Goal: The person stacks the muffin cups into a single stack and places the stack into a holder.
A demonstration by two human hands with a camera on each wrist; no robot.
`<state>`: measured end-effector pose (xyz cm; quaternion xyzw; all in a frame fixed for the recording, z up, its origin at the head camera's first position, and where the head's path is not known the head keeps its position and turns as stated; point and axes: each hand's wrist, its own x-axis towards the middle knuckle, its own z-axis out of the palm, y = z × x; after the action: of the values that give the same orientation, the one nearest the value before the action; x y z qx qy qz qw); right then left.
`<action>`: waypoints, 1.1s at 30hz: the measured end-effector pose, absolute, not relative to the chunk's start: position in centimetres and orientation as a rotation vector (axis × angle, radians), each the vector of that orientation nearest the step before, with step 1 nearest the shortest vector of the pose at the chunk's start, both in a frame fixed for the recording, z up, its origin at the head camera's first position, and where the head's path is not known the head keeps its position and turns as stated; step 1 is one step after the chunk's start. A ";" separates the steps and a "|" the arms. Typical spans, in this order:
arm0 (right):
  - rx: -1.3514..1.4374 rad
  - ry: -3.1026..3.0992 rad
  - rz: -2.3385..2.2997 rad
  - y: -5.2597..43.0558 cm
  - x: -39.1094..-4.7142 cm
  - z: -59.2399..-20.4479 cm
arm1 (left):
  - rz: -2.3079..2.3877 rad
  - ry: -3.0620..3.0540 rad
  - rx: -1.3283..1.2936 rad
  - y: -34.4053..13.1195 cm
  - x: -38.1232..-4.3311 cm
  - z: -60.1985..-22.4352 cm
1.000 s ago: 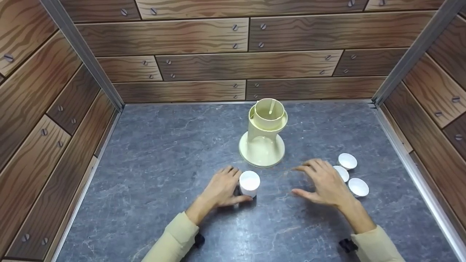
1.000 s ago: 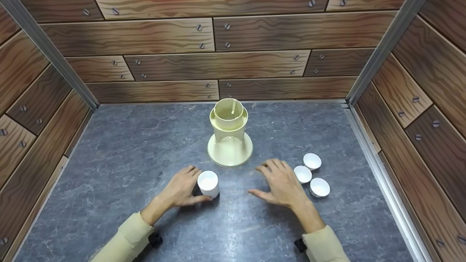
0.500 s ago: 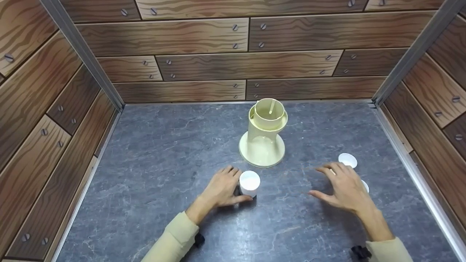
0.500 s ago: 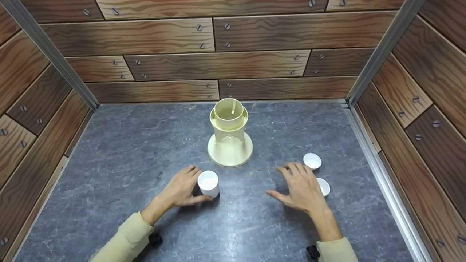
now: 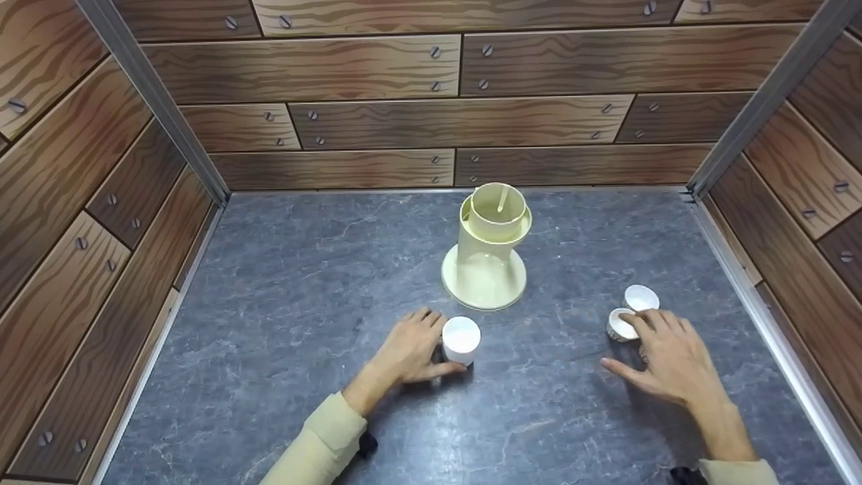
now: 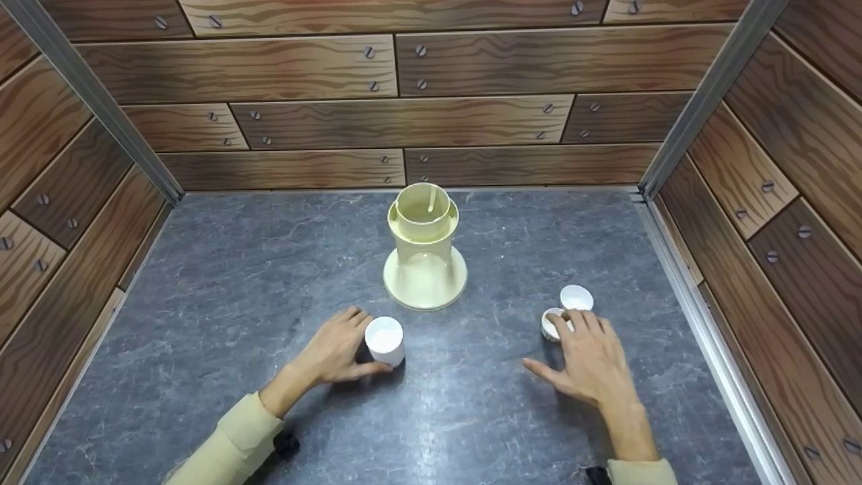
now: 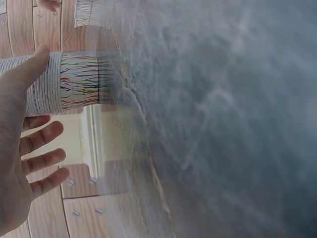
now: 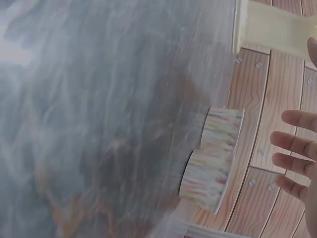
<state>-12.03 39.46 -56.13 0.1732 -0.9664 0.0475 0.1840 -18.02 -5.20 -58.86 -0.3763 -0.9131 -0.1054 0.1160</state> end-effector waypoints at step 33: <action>0.227 -2.862 0.110 45.0 -11.0 -57.8 | -0.309 -2.714 -1.083 -5.2 -17.9 -58.9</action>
<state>-10.95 45.02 -57.79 0.0784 -0.9872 0.0378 0.1339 -17.94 -5.18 -58.85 -0.3666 -0.9189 -0.1048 0.1017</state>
